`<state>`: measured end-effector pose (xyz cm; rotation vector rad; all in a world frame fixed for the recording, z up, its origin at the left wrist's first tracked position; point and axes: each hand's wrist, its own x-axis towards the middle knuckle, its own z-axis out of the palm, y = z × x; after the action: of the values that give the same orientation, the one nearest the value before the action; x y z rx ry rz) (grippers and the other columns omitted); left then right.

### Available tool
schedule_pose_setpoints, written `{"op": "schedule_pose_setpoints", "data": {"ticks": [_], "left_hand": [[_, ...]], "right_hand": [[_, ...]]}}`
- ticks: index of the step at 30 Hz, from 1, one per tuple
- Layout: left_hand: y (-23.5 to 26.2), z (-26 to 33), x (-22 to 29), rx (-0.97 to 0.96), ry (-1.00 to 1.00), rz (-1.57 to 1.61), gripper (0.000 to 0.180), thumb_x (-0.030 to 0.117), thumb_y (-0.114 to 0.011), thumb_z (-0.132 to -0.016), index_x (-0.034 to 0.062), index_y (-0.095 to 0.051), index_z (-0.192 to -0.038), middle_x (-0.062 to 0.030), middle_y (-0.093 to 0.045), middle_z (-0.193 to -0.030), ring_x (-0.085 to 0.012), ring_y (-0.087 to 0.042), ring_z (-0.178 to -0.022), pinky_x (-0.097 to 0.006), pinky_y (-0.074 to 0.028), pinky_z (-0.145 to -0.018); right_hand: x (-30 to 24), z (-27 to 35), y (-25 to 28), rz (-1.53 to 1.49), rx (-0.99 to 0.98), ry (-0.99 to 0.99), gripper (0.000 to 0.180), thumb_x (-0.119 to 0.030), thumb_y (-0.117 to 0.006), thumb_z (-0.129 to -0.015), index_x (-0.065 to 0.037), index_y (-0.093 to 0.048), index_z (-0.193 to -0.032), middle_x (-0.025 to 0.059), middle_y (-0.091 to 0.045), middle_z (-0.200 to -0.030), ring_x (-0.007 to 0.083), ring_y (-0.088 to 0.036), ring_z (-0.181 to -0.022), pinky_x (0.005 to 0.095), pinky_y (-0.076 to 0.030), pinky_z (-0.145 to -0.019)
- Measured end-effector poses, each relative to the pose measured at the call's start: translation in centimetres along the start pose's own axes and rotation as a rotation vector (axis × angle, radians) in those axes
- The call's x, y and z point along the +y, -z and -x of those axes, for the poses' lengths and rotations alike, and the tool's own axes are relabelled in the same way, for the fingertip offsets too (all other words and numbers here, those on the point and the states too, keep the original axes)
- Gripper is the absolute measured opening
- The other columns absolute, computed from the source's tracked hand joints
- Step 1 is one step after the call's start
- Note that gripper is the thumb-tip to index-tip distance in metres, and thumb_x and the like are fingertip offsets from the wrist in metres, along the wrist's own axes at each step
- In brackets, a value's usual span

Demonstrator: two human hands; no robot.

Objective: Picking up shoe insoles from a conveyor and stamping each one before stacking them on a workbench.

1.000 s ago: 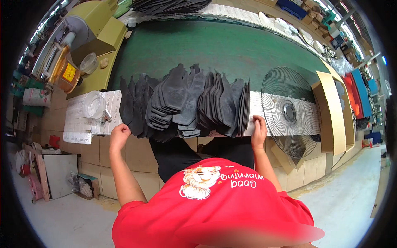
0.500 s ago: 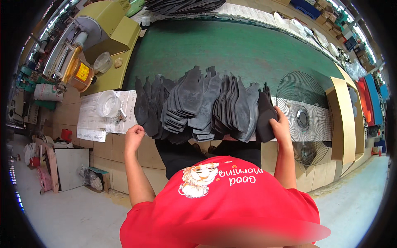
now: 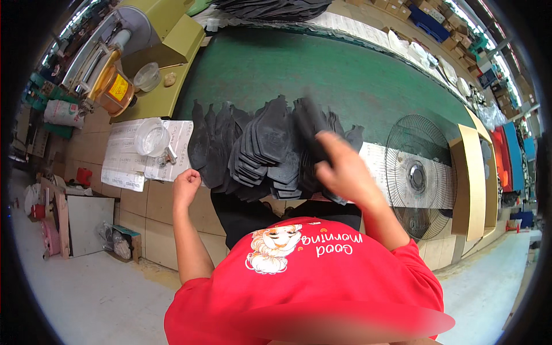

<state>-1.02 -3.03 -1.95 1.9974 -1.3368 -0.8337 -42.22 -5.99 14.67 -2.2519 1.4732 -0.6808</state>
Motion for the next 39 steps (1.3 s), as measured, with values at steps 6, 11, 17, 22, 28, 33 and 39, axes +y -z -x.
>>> {"op": "schedule_pose_setpoints", "data": {"ticks": [6,11,17,22,28,33,39], "left_hand": [[0.9,0.3,-1.4,-0.107,0.009,0.201,0.006,0.007,-0.061,-0.085,0.0024,-0.064,-0.084,-0.0010,-0.063,-0.065,-0.0074,-0.055,-0.059,-0.024,-0.044,-0.056],[2.9,0.6,-0.7,-0.123,0.078,0.375,0.006,0.006,-0.059,-0.089,0.0014,-0.063,-0.087,-0.0024,-0.063,-0.070,-0.0078,-0.055,-0.059,-0.022,-0.043,-0.055],[3.9,-2.6,-4.3,0.616,0.166,0.035,0.031,0.032,-0.070,-0.083,0.0078,-0.064,-0.102,-0.0114,-0.069,-0.080,-0.0275,-0.066,-0.073,-0.039,-0.051,-0.066],[2.9,-3.8,-0.3,0.817,0.331,-0.275,0.037,0.041,-0.067,-0.084,0.0076,-0.066,-0.099,-0.0162,-0.071,-0.091,-0.0362,-0.067,-0.089,-0.046,-0.050,-0.075],[4.5,-4.4,-2.4,0.621,0.288,0.075,0.026,0.028,-0.075,-0.080,0.0032,-0.067,-0.084,-0.0096,-0.069,-0.080,-0.0227,-0.064,-0.072,-0.036,-0.049,-0.068],[5.5,-2.7,1.1,0.603,0.057,0.479,0.024,0.020,-0.076,-0.079,0.0000,-0.065,-0.086,-0.0033,-0.066,-0.076,-0.0149,-0.057,-0.061,-0.033,-0.048,-0.060],[10.5,-5.4,3.9,0.907,-0.102,0.050,0.028,0.021,-0.074,-0.079,0.0049,-0.064,-0.100,-0.0121,-0.071,-0.086,-0.0287,-0.068,-0.076,-0.039,-0.052,-0.068]], "right_hand": [[0.6,-2.5,0.8,-0.269,-0.131,-0.168,0.069,-0.042,-0.075,-0.076,0.004,-0.057,-0.125,0.0259,-0.062,-0.118,0.0398,-0.060,-0.111,0.0416,-0.045,-0.098],[5.0,-4.0,-1.1,-0.006,0.007,-0.190,0.074,-0.045,-0.071,-0.081,0.006,-0.052,-0.130,0.0274,-0.055,-0.129,0.0376,-0.052,-0.123,0.0411,-0.039,-0.105],[5.6,-4.3,-3.0,-0.061,-0.153,-0.135,0.072,-0.044,-0.069,-0.082,0.005,-0.049,-0.132,0.0251,-0.051,-0.134,0.0376,-0.050,-0.124,0.0400,-0.039,-0.105],[6.0,-4.0,-3.5,-0.002,-0.130,-0.115,0.063,-0.038,-0.067,-0.085,0.003,-0.049,-0.130,0.0242,-0.053,-0.128,0.0387,-0.052,-0.120,0.0412,-0.041,-0.101],[5.8,-4.3,-3.4,0.003,-0.133,-0.073,0.062,-0.038,-0.067,-0.085,0.003,-0.050,-0.128,0.0249,-0.053,-0.127,0.0390,-0.052,-0.118,0.0419,-0.042,-0.100],[6.8,-4.1,-3.6,0.015,-0.144,-0.074,0.064,-0.040,-0.067,-0.084,0.003,-0.049,-0.129,0.0247,-0.053,-0.126,0.0397,-0.052,-0.118,0.0425,-0.042,-0.100],[6.4,-4.5,-3.4,-0.023,-0.180,-0.073,0.063,-0.039,-0.066,-0.086,0.002,-0.048,-0.130,0.0247,-0.053,-0.128,0.0396,-0.051,-0.120,0.0424,-0.041,-0.100]]}}
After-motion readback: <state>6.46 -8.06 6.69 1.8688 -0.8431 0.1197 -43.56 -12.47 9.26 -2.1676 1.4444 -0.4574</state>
